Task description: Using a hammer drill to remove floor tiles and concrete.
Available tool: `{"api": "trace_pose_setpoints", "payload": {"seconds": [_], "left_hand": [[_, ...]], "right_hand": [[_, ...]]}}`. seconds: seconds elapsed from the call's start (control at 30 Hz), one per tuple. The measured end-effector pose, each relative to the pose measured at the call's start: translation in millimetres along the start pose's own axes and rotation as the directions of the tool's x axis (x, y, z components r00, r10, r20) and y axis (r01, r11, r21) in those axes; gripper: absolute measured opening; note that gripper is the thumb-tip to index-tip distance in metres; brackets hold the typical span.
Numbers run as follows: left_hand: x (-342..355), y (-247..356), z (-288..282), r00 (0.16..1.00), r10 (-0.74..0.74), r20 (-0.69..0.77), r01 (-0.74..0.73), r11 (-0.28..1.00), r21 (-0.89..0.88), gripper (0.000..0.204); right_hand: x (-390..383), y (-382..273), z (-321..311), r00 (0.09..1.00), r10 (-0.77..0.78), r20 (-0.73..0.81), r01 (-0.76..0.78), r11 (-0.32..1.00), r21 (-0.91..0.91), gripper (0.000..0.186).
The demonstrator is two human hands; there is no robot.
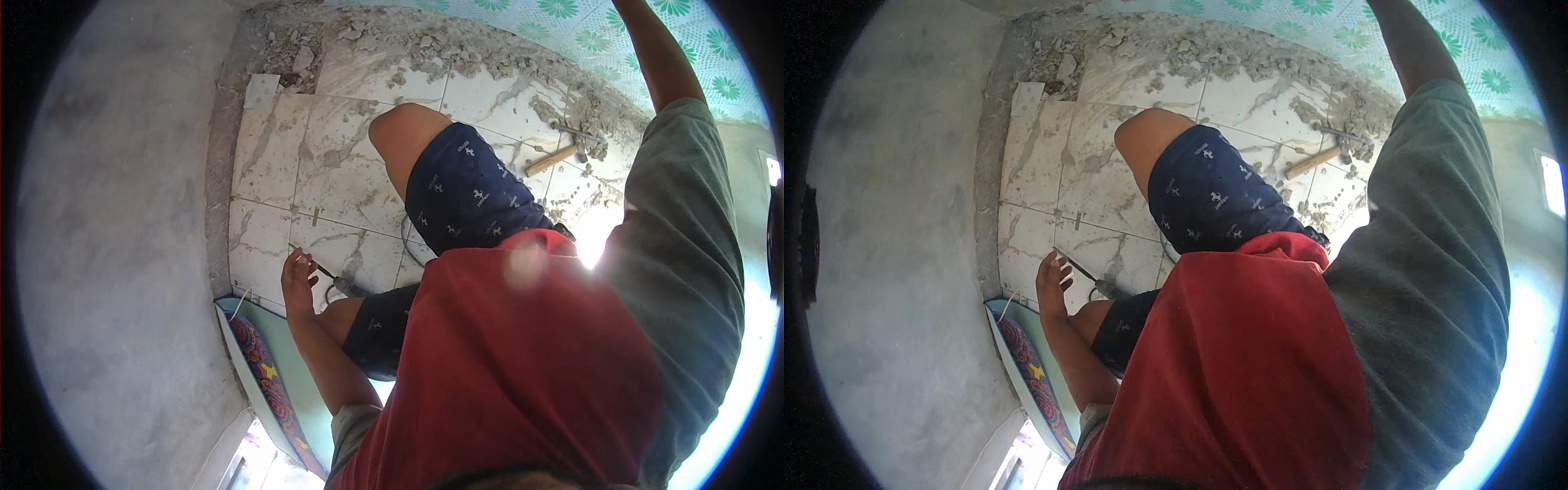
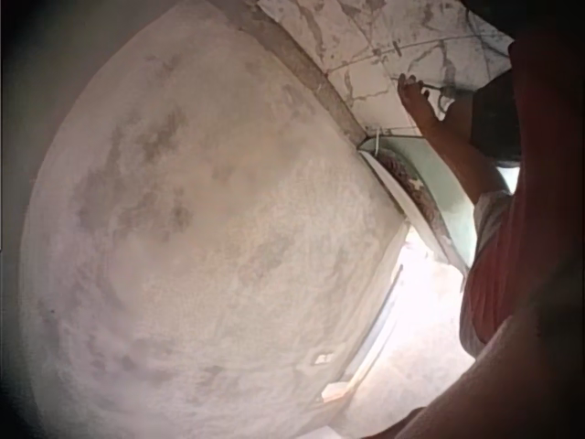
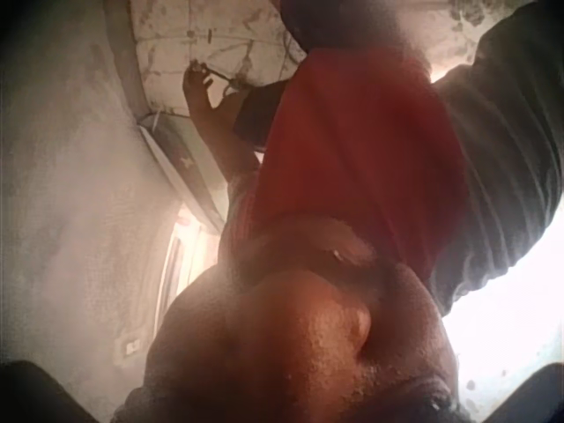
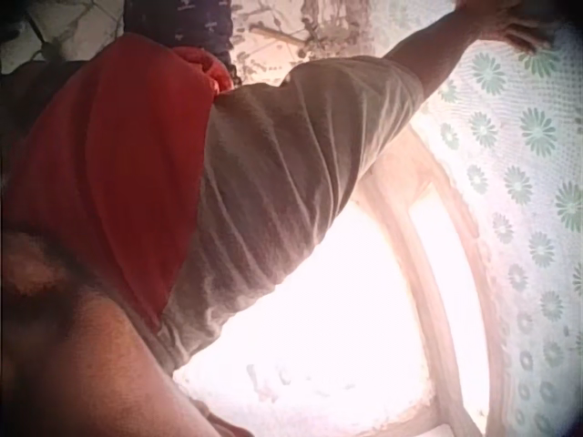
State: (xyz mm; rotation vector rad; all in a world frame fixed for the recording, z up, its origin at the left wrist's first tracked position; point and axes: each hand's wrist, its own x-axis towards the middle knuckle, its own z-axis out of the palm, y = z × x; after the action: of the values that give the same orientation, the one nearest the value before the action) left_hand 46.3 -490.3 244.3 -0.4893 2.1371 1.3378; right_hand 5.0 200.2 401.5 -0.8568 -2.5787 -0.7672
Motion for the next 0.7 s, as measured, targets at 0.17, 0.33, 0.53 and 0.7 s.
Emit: {"api": "trace_pose_setpoints", "payload": {"seconds": [0.17,0.33,0.53,0.7], "left_hand": [[5.7,-7.1,-13.3,1.000,-0.002,0.004,0.002,1.000,0.004,0.044],[8.2,-10.1,-22.1,1.000,-0.010,-0.023,0.010,1.000,-0.010,0.044],[13.8,-13.6,-26.8,1.000,-0.009,-0.021,0.009,1.000,-0.010,0.045],[15.5,-15.4,-28.4,0.999,-0.022,-0.027,0.022,1.000,-0.014,0.045]], "right_hand": [[-2.3,-4.2,-10.5,0.998,0.014,0.066,-0.015,1.000,0.012,0.088],[-3.2,-6.2,-4.3,0.998,0.014,0.057,-0.014,1.000,0.007,0.086],[1.0,-1.9,-1.8,0.998,0.030,0.053,-0.031,0.999,0.019,0.080],[-1.5,3.3,11.3,1.000,-0.015,-0.022,0.016,0.997,0.070,0.079]]}}
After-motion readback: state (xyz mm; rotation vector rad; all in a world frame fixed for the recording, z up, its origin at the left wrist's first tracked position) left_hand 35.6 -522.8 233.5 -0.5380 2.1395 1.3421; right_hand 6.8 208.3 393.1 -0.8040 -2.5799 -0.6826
